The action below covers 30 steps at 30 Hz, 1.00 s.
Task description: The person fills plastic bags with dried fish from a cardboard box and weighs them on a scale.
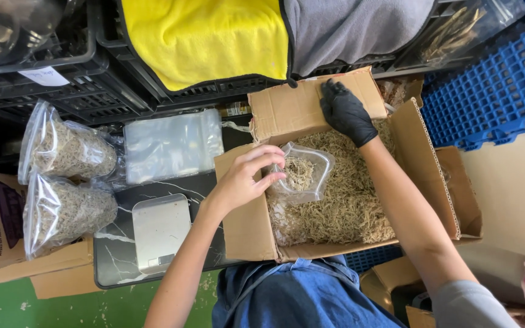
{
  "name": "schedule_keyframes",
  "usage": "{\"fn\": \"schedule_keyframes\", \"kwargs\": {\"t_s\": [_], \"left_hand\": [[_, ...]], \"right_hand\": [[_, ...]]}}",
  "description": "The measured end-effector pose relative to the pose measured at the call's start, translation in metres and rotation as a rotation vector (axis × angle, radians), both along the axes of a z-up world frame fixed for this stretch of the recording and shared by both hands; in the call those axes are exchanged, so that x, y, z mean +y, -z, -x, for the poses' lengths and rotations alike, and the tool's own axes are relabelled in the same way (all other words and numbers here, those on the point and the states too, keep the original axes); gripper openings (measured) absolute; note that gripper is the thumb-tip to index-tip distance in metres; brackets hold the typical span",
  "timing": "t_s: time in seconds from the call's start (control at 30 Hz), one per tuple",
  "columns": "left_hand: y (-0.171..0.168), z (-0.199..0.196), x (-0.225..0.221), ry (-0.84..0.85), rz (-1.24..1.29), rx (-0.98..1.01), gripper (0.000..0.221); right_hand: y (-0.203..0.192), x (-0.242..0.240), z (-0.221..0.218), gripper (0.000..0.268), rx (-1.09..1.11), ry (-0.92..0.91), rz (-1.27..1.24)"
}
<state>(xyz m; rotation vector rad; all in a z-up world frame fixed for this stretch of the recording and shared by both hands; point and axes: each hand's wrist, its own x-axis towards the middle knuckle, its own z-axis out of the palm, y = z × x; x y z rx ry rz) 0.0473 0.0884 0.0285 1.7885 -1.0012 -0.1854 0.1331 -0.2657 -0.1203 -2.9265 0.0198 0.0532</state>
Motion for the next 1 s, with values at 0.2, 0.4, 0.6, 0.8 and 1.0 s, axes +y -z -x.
{"fn": "schedule_keyframes", "kwargs": {"t_s": [0.2, 0.4, 0.6, 0.8, 1.0], "left_hand": [[-0.013, 0.010, 0.016, 0.005, -0.088, -0.064, 0.019], [-0.003, 0.016, 0.017, 0.041, -0.135, -0.104, 0.025], [-0.001, 0.020, 0.017, 0.039, -0.144, -0.111, 0.016], [-0.003, 0.022, 0.018, 0.051, -0.147, -0.123, 0.011], [0.002, 0.018, 0.012, 0.052, -0.081, -0.165, 0.005]], "right_hand": [[-0.037, 0.037, 0.116, 0.026, -0.173, -0.255, -0.274], [-0.186, 0.115, 0.183, 0.115, 0.561, -0.068, 0.054], [-0.012, 0.129, 0.229, 0.151, 0.484, 0.160, 0.337], [0.001, 0.089, 0.193, 0.075, 0.252, 0.211, -0.039], [-0.072, 0.065, 0.179, 0.069, 0.074, 0.146, -0.395]]}}
